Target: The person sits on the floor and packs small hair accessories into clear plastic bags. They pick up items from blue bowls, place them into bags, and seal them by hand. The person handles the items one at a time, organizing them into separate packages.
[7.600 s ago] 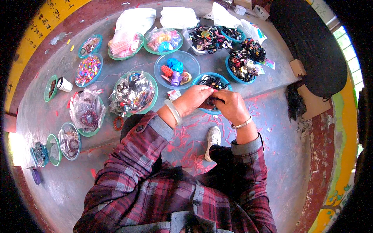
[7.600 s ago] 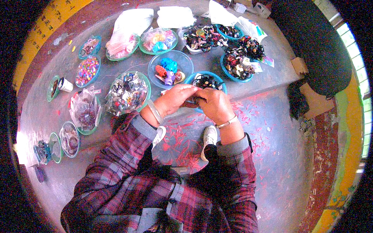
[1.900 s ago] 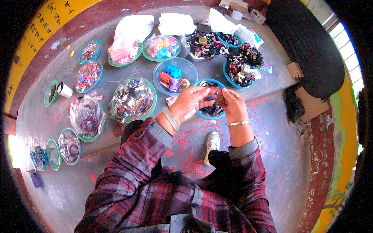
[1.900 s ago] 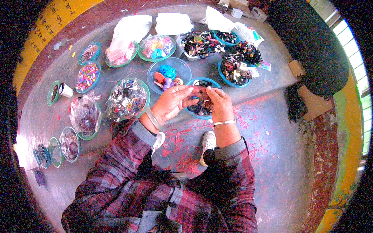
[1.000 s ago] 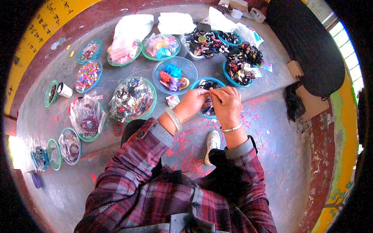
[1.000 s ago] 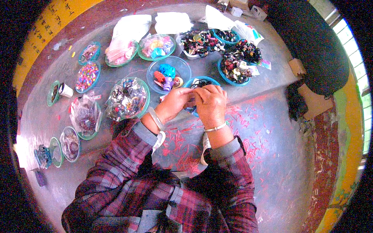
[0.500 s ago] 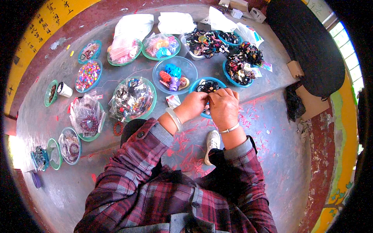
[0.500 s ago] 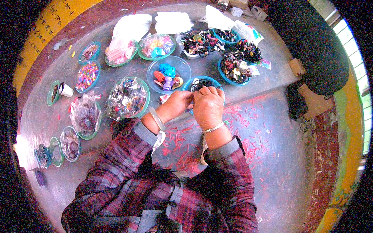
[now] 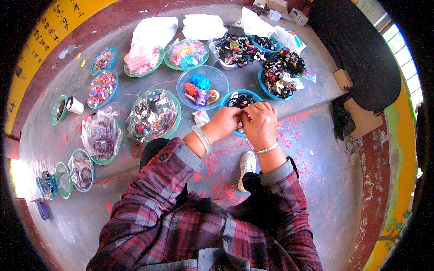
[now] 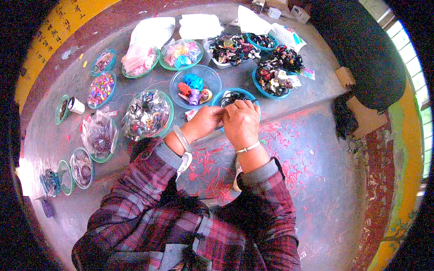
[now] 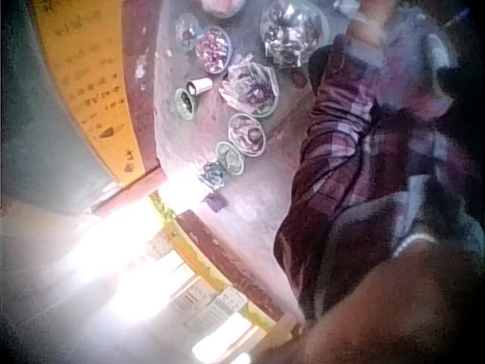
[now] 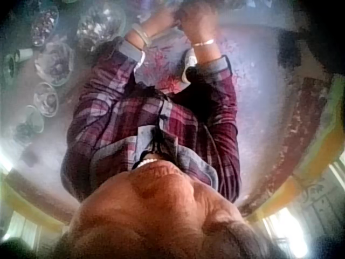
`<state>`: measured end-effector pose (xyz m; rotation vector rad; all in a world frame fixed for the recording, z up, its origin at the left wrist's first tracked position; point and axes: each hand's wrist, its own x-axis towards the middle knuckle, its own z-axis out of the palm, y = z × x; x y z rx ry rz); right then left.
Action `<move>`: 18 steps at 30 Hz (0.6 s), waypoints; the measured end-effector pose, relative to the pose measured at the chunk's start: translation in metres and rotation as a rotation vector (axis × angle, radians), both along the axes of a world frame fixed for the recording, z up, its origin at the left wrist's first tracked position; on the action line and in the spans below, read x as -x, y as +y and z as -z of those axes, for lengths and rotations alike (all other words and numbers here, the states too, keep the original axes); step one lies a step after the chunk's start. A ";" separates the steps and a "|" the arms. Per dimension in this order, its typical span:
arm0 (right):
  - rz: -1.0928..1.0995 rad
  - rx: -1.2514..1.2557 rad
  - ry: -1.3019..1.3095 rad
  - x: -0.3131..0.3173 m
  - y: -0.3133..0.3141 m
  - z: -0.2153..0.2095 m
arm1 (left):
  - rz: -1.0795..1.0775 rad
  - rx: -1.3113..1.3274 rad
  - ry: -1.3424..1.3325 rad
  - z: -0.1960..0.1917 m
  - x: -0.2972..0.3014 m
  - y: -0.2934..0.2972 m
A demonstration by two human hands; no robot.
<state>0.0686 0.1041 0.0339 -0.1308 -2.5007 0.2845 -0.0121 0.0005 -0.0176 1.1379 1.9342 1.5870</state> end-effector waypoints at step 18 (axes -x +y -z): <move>-0.008 -0.001 -0.034 -0.001 0.001 0.001 | -0.030 0.103 0.134 0.000 -0.001 -0.001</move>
